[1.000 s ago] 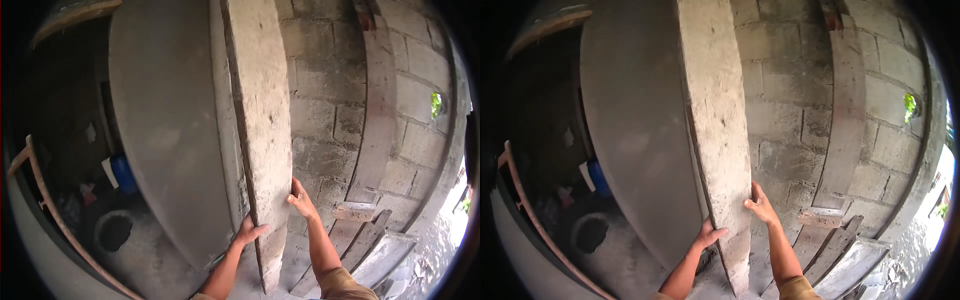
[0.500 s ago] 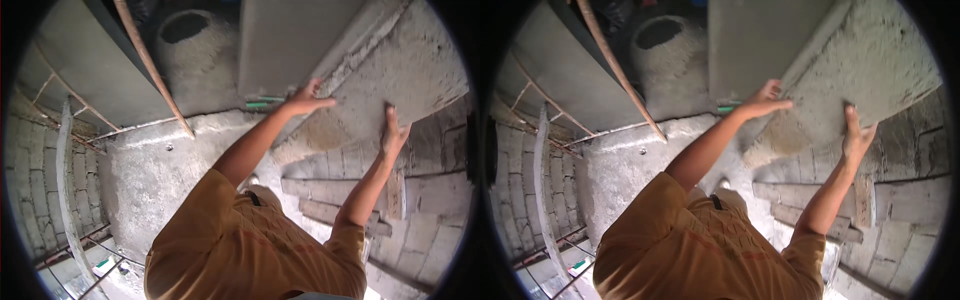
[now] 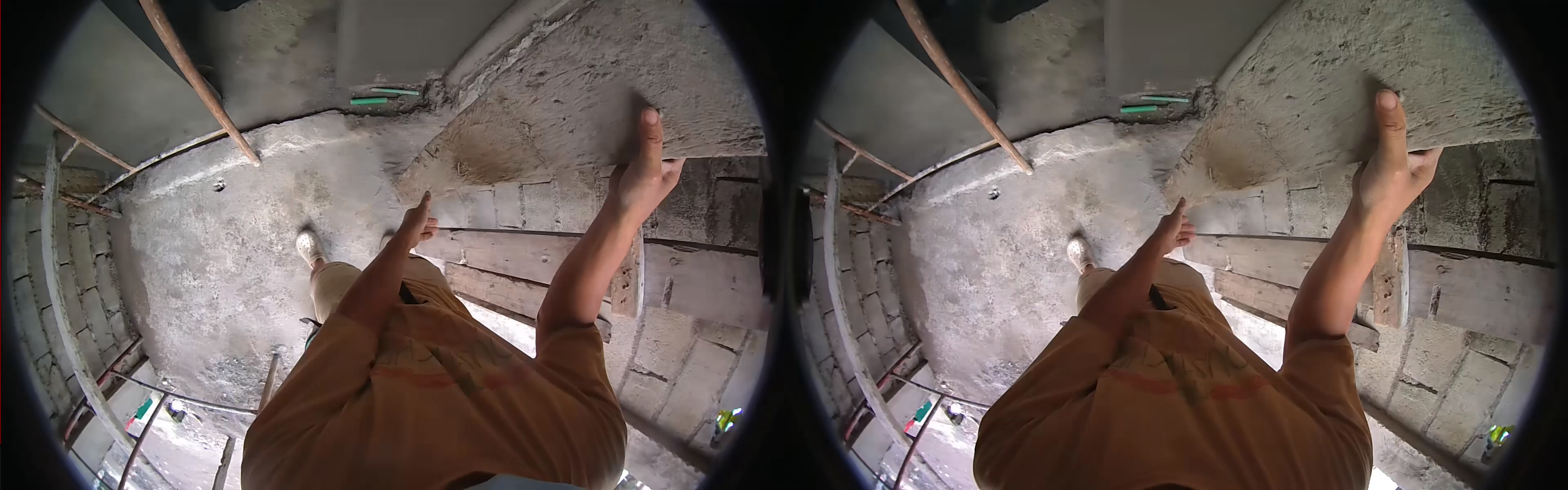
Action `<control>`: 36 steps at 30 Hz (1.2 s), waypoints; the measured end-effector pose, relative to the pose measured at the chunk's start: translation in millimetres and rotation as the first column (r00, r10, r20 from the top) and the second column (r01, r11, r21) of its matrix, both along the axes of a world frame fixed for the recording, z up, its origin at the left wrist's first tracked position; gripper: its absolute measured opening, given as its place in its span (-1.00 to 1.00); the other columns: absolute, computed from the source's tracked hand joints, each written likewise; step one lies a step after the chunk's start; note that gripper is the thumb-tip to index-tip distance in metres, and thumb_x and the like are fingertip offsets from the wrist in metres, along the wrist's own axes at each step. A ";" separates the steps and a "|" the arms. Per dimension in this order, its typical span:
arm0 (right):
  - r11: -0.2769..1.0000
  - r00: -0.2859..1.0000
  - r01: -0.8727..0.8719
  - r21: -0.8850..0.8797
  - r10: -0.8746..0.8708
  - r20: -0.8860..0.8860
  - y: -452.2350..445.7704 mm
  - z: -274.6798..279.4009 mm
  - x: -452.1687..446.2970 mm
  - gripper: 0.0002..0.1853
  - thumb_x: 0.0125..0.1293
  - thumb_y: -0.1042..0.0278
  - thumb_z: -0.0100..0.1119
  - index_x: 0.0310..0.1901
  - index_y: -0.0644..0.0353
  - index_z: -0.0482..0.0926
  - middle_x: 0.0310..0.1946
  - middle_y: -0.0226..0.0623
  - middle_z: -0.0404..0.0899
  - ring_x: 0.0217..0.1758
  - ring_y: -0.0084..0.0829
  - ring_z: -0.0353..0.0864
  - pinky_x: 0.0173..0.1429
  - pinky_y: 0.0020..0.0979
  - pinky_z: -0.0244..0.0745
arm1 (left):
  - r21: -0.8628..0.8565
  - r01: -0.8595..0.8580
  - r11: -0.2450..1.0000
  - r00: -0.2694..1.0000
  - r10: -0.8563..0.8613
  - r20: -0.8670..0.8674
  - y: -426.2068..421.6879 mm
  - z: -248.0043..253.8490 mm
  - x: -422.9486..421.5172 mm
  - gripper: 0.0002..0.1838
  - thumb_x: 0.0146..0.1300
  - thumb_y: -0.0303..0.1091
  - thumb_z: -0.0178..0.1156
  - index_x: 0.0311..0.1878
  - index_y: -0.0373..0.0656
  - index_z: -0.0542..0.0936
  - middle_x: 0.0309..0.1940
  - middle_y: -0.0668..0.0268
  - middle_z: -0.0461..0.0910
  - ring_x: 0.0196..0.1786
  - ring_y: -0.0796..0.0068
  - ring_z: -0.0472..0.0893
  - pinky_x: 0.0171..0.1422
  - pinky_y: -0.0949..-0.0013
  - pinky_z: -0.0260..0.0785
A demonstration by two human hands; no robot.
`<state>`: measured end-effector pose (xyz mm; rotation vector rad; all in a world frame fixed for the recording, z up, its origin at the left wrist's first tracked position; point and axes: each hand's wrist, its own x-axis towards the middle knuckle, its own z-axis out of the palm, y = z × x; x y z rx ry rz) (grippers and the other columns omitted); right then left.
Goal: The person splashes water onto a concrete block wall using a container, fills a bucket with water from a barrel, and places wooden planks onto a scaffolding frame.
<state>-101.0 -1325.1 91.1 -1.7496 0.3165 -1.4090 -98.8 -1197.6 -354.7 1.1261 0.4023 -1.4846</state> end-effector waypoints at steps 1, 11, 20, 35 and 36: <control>0.999 0.999 0.030 -0.025 -0.030 -0.011 -6.9 -2.2 -7.9 -0.37 0.09 0.33 0.46 0.12 0.48 0.40 0.02 -0.08 0.50 0.08 -0.31 0.50 0.25 -0.31 0.35 | -0.006 -0.004 1.000 1.000 0.004 -0.003 -16.0 -4.9 -12.5 0.00 0.14 0.50 0.02 0.25 -0.34 0.30 0.06 -0.03 0.53 -0.11 0.09 0.63 -0.06 0.12 0.50; 0.982 0.976 0.186 0.035 -0.189 0.107 -32.5 -23.9 -97.8 -0.30 0.13 0.08 0.33 0.14 0.54 0.43 0.17 0.08 0.43 0.22 -0.05 0.42 0.34 -0.04 0.31 | 0.059 -0.892 0.448 0.244 0.587 -0.772 -131.7 -25.6 -59.8 0.00 0.17 0.56 -0.22 0.43 -0.09 0.16 0.35 0.07 0.27 0.34 -0.02 0.33 0.36 -0.07 0.24; 0.990 0.977 0.138 -0.019 -0.133 0.164 -27.2 -31.8 -125.4 -0.11 0.12 -0.01 0.30 0.30 0.52 0.20 0.33 0.13 0.21 0.40 -0.01 0.16 0.45 -0.06 0.06 | 0.137 -0.984 0.113 -0.019 0.701 -0.713 -147.2 -54.1 -73.1 -0.26 0.34 0.35 -0.30 0.37 0.03 0.31 0.34 0.24 0.34 0.37 0.08 0.32 0.39 -0.11 0.18; 0.779 0.624 -0.623 -0.076 0.553 0.553 86.8 108.2 3.9 -0.29 0.19 0.18 0.22 0.29 0.45 0.27 0.34 0.00 0.26 0.38 -0.10 0.24 0.42 -0.11 0.15 | -0.348 -0.713 -0.608 -0.243 0.681 -0.691 187.3 140.0 120.1 -0.11 0.34 0.42 -0.47 0.47 -0.12 0.10 0.44 0.10 0.16 0.46 -0.05 0.16 0.48 -0.20 -0.02; 0.713 0.527 -0.692 -0.114 0.607 0.595 104.7 129.2 11.8 -0.30 0.20 0.20 0.21 0.29 0.44 0.27 0.35 -0.02 0.26 0.37 -0.11 0.25 0.42 -0.11 0.16 | -0.397 -0.666 -0.632 -0.256 0.694 -0.673 220.6 159.1 133.5 -0.09 0.33 0.43 -0.47 0.48 -0.13 0.09 0.45 0.10 0.14 0.47 -0.04 0.14 0.49 -0.20 -0.04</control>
